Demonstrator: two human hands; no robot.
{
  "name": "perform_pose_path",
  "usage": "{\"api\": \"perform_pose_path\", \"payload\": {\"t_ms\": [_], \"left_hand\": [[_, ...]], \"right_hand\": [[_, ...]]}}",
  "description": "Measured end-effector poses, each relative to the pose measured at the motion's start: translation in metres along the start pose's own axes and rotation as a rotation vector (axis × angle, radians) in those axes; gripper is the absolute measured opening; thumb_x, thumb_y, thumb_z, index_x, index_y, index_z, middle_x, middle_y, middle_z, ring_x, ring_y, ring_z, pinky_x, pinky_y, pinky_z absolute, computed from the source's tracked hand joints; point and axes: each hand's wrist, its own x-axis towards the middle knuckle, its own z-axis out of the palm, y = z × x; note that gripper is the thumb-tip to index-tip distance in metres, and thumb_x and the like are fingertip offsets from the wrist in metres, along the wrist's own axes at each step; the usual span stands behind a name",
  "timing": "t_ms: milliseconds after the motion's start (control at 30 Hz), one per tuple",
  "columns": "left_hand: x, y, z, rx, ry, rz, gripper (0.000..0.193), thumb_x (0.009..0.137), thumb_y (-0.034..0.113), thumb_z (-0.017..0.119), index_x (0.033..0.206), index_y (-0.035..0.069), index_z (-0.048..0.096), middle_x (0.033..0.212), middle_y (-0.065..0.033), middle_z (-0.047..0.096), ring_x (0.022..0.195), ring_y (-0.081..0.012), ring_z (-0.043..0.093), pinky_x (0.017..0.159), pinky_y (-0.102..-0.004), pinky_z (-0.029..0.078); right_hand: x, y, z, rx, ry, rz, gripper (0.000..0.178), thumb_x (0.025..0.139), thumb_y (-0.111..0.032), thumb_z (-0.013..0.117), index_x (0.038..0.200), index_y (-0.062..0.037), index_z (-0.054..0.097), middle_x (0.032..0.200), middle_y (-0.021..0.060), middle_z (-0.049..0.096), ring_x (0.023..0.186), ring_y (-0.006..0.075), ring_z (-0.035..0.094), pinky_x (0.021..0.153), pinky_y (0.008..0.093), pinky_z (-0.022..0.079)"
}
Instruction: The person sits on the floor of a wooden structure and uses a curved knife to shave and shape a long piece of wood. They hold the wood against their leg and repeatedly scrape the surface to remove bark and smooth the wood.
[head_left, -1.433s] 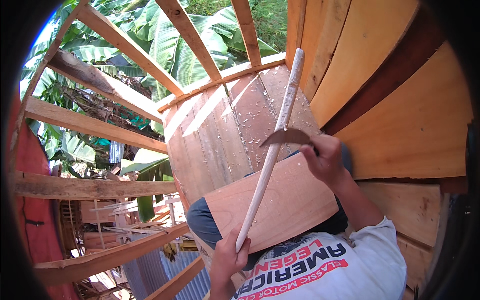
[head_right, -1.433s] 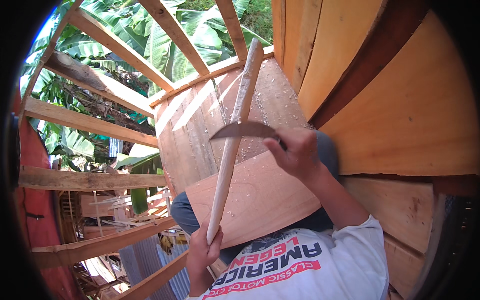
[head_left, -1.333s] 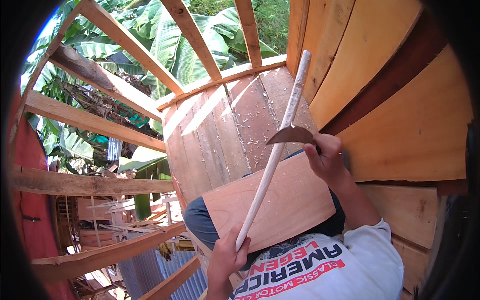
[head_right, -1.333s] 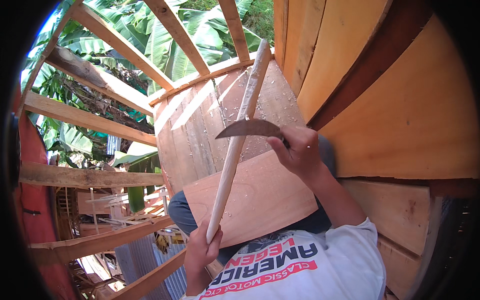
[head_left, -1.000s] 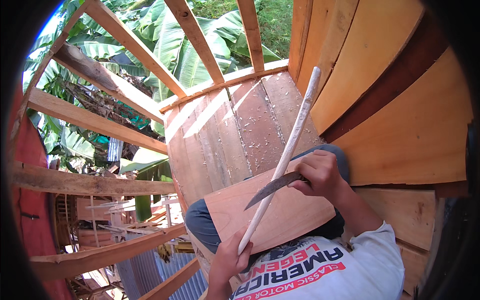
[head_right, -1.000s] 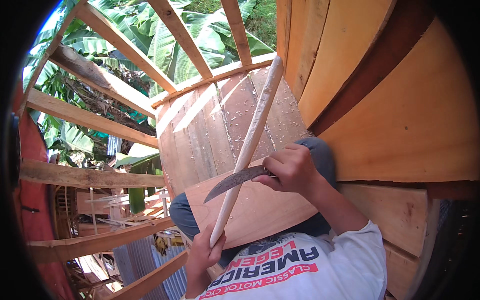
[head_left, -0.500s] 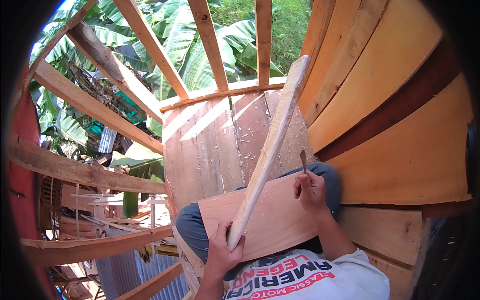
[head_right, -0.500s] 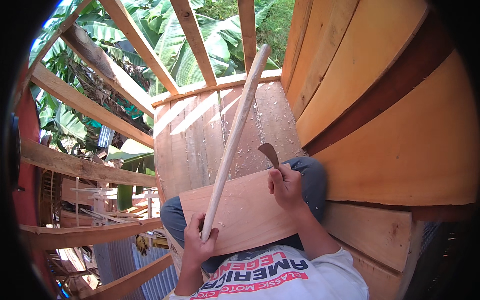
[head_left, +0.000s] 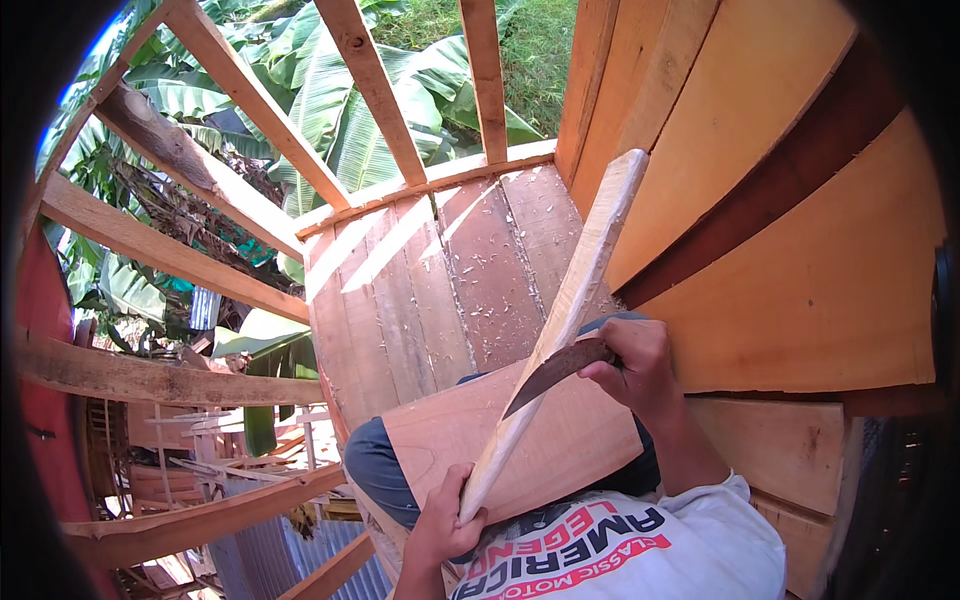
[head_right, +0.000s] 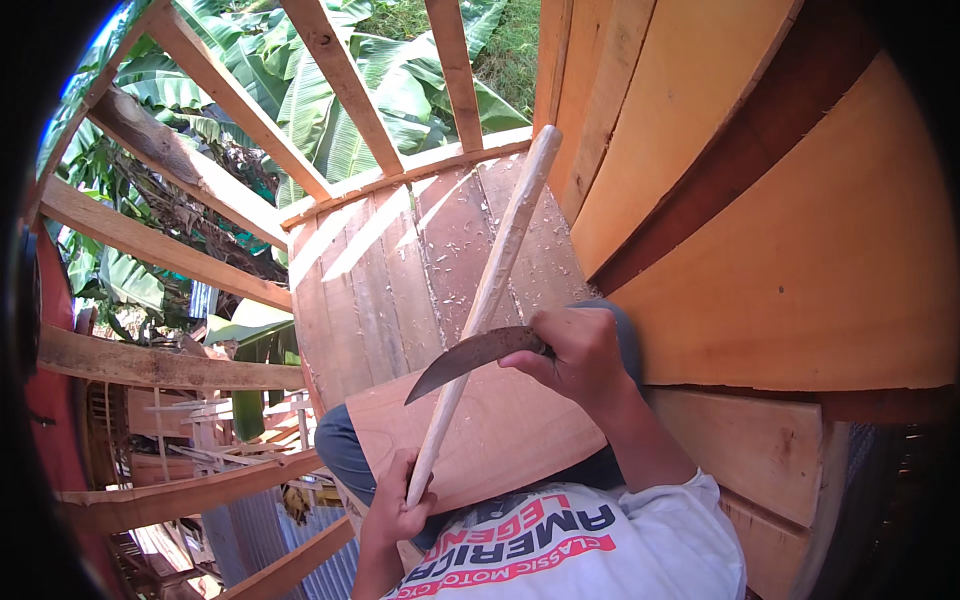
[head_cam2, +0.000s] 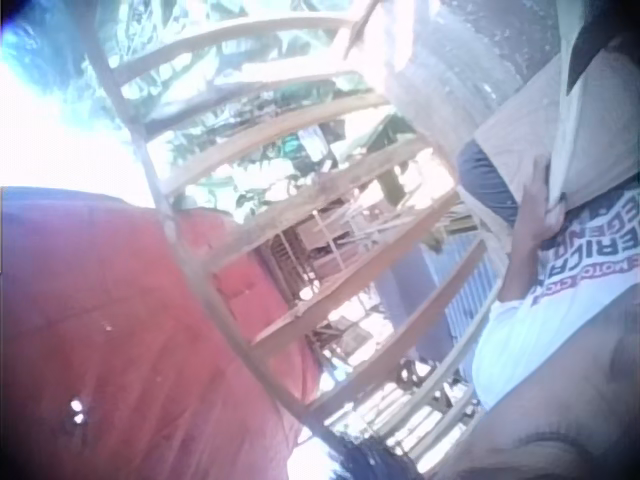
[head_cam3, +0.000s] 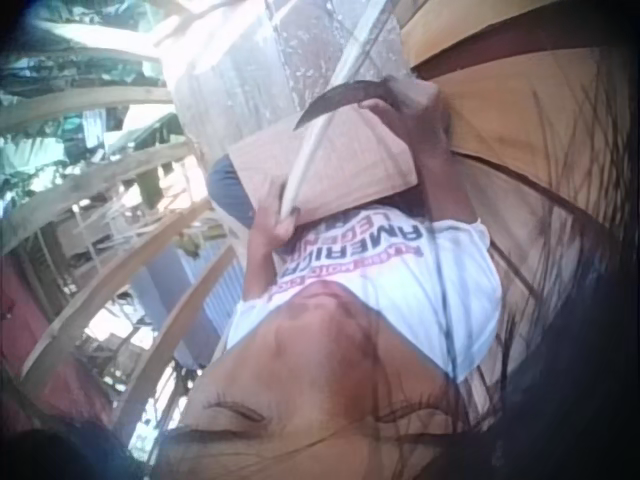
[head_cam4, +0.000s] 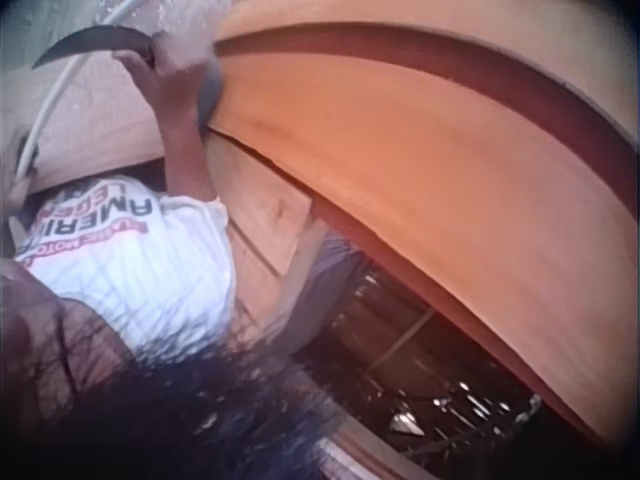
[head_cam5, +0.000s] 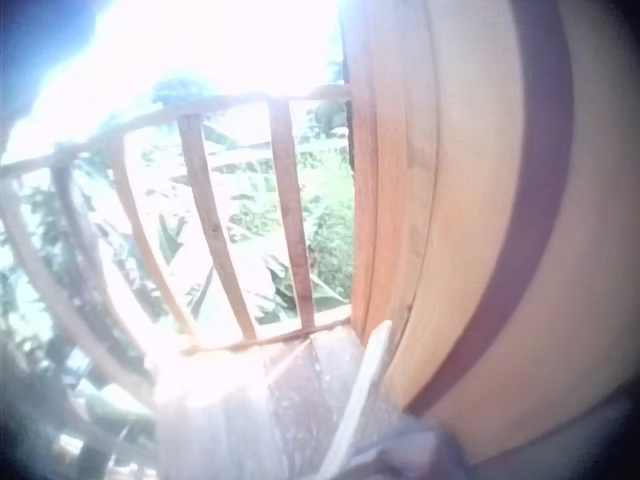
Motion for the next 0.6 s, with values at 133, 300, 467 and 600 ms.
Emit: {"api": "perform_pose_path", "payload": {"t_ms": [133,300,467,600], "left_hand": [[-0.014,-0.005,-0.003,-0.041,-0.021,-0.043,0.051,0.066,0.002,0.06,0.115,0.0,0.046,0.076,-0.0165,0.053,0.067,-0.0278,0.057,0.064,-0.0322,0.045],[-0.033,-0.011,-0.009,-0.104,-0.041,-0.093,0.05,0.062,-0.005,0.058,0.109,0.002,0.046,0.074,-0.0044,0.051,0.061,-0.012,0.049,0.056,-0.0264,0.04],[-0.035,-0.01,-0.017,-0.126,-0.028,-0.115,0.048,0.061,-0.004,0.058,0.107,0.002,0.046,0.074,-0.0043,0.051,0.062,-0.0121,0.05,0.056,-0.0267,0.04],[-0.038,-0.006,-0.019,-0.117,-0.027,-0.117,0.046,0.061,-0.003,0.057,0.106,0.002,0.046,0.075,-0.0041,0.05,0.062,-0.0122,0.049,0.057,-0.0268,0.041]], "right_hand": [[0.014,0.005,-0.009,-0.15,0.032,-0.006,0.057,0.075,-0.054,0.071,0.059,-0.0054,0.046,0.051,0.0103,0.041,0.043,0.0287,0.047,0.041,0.0349,0.036],[0.01,0.0,0.002,-0.088,0.021,0.014,0.056,0.076,-0.053,0.071,0.058,-0.0063,0.045,0.052,0.0103,0.043,0.044,0.0285,0.048,0.042,0.0344,0.036],[0.001,-0.031,0.023,-0.028,-0.12,-0.113,0.054,0.075,-0.051,0.072,0.058,-0.0064,0.047,0.052,0.0106,0.044,0.045,0.029,0.05,0.042,0.0353,0.037],[0.01,-0.002,0.009,-0.084,-0.032,0.1,0.05,0.077,-0.05,0.071,0.06,-0.0085,0.049,0.052,0.0081,0.046,0.045,0.0271,0.052,0.044,0.0355,0.04]]}}
